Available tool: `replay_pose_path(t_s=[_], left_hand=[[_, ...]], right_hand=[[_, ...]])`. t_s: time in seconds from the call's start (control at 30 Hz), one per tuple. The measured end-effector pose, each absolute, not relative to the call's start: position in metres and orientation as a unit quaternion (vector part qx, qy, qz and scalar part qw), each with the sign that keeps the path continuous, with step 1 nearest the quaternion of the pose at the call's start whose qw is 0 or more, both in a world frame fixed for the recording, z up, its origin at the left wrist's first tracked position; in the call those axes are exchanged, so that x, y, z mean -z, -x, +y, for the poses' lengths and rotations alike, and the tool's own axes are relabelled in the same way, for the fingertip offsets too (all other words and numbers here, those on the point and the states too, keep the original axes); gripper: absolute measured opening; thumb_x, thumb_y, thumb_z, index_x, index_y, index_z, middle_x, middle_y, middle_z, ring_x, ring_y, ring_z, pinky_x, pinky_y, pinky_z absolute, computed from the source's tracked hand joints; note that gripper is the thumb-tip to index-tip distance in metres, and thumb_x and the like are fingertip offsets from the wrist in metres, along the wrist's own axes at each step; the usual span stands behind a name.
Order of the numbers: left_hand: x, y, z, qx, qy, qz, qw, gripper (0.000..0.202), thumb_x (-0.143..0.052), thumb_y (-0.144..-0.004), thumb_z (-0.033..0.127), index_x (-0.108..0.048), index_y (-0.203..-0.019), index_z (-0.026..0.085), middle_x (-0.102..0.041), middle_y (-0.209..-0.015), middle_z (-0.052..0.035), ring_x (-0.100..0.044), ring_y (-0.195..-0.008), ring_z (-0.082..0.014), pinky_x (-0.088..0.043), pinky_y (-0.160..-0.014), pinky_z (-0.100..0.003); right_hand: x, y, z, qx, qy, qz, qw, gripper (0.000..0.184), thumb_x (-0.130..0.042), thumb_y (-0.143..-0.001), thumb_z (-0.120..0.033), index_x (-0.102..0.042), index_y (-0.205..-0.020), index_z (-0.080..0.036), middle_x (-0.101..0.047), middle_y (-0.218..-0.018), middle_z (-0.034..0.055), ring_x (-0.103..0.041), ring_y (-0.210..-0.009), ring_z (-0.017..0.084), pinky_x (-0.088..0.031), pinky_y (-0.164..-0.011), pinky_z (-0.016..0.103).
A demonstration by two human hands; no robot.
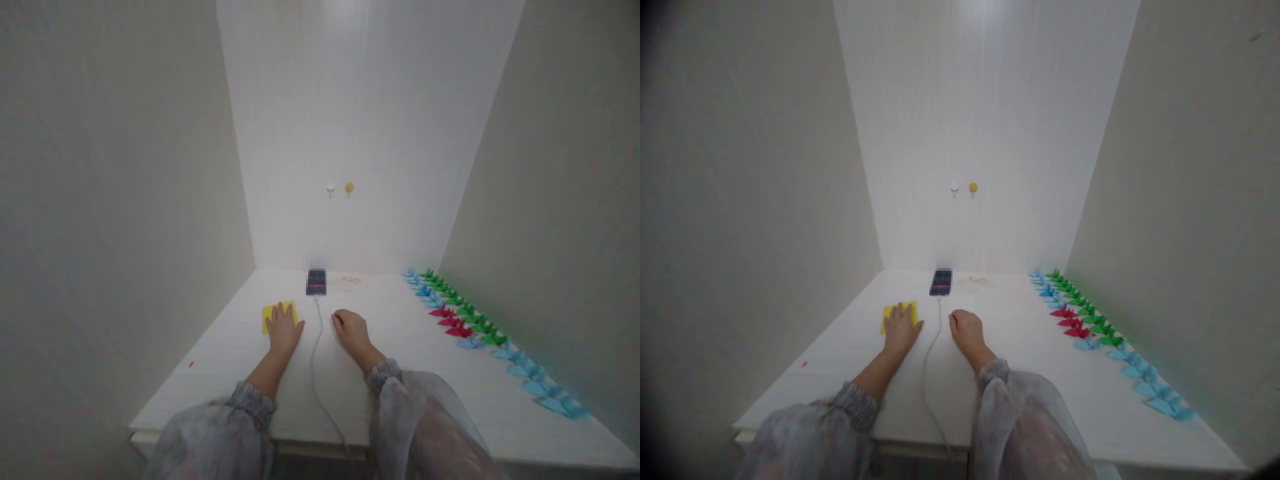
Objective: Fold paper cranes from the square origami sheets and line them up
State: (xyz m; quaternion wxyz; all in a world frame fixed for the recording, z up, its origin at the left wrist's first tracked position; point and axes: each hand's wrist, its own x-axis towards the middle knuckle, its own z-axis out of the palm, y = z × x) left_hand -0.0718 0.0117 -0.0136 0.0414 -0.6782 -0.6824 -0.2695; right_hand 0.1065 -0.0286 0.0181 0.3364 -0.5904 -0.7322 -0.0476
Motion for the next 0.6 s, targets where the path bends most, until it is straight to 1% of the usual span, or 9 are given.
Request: replay_pose_path(t_s=[0.03,0.1,0.17,0.27,0.4,0.47,0.5,0.57,0.6], left_hand=[[0.015,0.073,0.013,0.228,0.653,-0.721,0.048,0.066,-0.045,-0.068,0.046,-0.036,-0.119,0.007,-0.028,-0.128,-0.0219,-0.022,-0.117,-0.0355,-0.018,-0.089,-0.053],[0.019,0.073,0.017,0.169,0.638,-0.749,0.051,0.074,-0.038,-0.068,0.054,-0.031,-0.122,0.003,-0.029,-0.126,-0.0264,-0.022,-0.116,-0.0392,-0.015,-0.086,-0.058],[0.021,0.071,0.021,0.132,0.648,-0.749,0.052,0.071,-0.033,-0.070,0.055,-0.035,-0.120,0.004,-0.031,-0.125,-0.0255,-0.024,-0.115,-0.0398,-0.014,-0.085,-0.060],[0.021,0.066,0.024,0.100,0.663,-0.740,0.055,0.063,-0.030,-0.074,0.050,-0.040,-0.117,0.006,-0.034,-0.124,-0.0240,-0.027,-0.113,-0.0388,-0.017,-0.083,-0.060],[0.017,0.058,0.021,0.107,0.687,-0.715,0.079,0.050,-0.033,-0.077,0.039,-0.047,-0.110,0.004,-0.043,-0.115,-0.0256,-0.037,-0.107,-0.0366,-0.022,-0.084,-0.056],[0.013,0.058,0.018,0.142,0.703,-0.693,0.070,0.043,-0.032,-0.079,0.032,-0.050,-0.104,0.003,-0.047,-0.109,-0.0265,-0.043,-0.101,-0.0348,-0.027,-0.081,-0.052],[0.011,0.060,0.018,0.153,0.714,-0.682,0.048,0.039,-0.033,-0.079,0.028,-0.052,-0.101,0.003,-0.050,-0.104,-0.0262,-0.046,-0.098,-0.0333,-0.031,-0.078,-0.048],[0.005,0.066,0.017,0.154,0.723,-0.672,0.031,0.034,-0.033,-0.080,0.028,-0.054,-0.095,0.006,-0.056,-0.090,-0.0209,-0.053,-0.087,-0.0274,-0.037,-0.073,-0.040],[0.002,0.070,0.017,0.156,0.724,-0.672,0.026,0.033,-0.032,-0.080,0.028,-0.054,-0.095,0.008,-0.058,-0.084,-0.0187,-0.055,-0.081,-0.0248,-0.038,-0.071,-0.036]], right_hand=[[-0.015,-0.107,-0.028,0.042,0.588,-0.734,0.336,0.022,-0.038,-0.080,-0.024,-0.059,-0.077,-0.018,-0.064,-0.076,0.0044,-0.056,-0.071,0.015,-0.034,-0.065,0.021],[-0.011,-0.110,-0.027,0.031,0.586,-0.736,0.336,0.023,-0.037,-0.080,-0.024,-0.059,-0.078,-0.018,-0.064,-0.076,0.0046,-0.056,-0.071,0.014,-0.034,-0.064,0.021],[-0.007,-0.112,-0.027,0.016,0.586,-0.739,0.333,0.023,-0.037,-0.080,-0.025,-0.059,-0.075,-0.018,-0.063,-0.072,0.0040,-0.055,-0.066,0.014,-0.034,-0.060,0.021],[-0.005,-0.111,-0.027,-0.005,0.579,-0.746,0.330,0.023,-0.037,-0.080,-0.025,-0.058,-0.072,-0.018,-0.062,-0.067,0.0025,-0.054,-0.060,0.012,-0.033,-0.055,0.019],[-0.005,-0.103,-0.030,-0.029,0.557,-0.761,0.331,0.022,-0.039,-0.079,-0.025,-0.059,-0.071,-0.019,-0.061,-0.064,0.0012,-0.053,-0.058,0.012,-0.033,-0.054,0.019],[-0.005,-0.099,-0.031,-0.041,0.544,-0.769,0.334,0.021,-0.040,-0.078,-0.025,-0.059,-0.072,-0.020,-0.061,-0.064,0.0008,-0.053,-0.059,0.012,-0.034,-0.056,0.019],[-0.005,-0.097,-0.032,-0.046,0.539,-0.771,0.336,0.020,-0.040,-0.077,-0.025,-0.059,-0.072,-0.020,-0.061,-0.065,0.0008,-0.053,-0.060,0.013,-0.035,-0.056,0.020],[-0.003,-0.096,-0.032,-0.057,0.529,-0.775,0.342,0.019,-0.041,-0.077,-0.024,-0.059,-0.071,-0.020,-0.061,-0.065,0.0008,-0.053,-0.060,0.013,-0.036,-0.057,0.021],[-0.003,-0.096,-0.031,-0.062,0.525,-0.775,0.346,0.019,-0.041,-0.076,-0.024,-0.059,-0.071,-0.020,-0.061,-0.065,0.0010,-0.053,-0.060,0.013,-0.036,-0.058,0.021]])
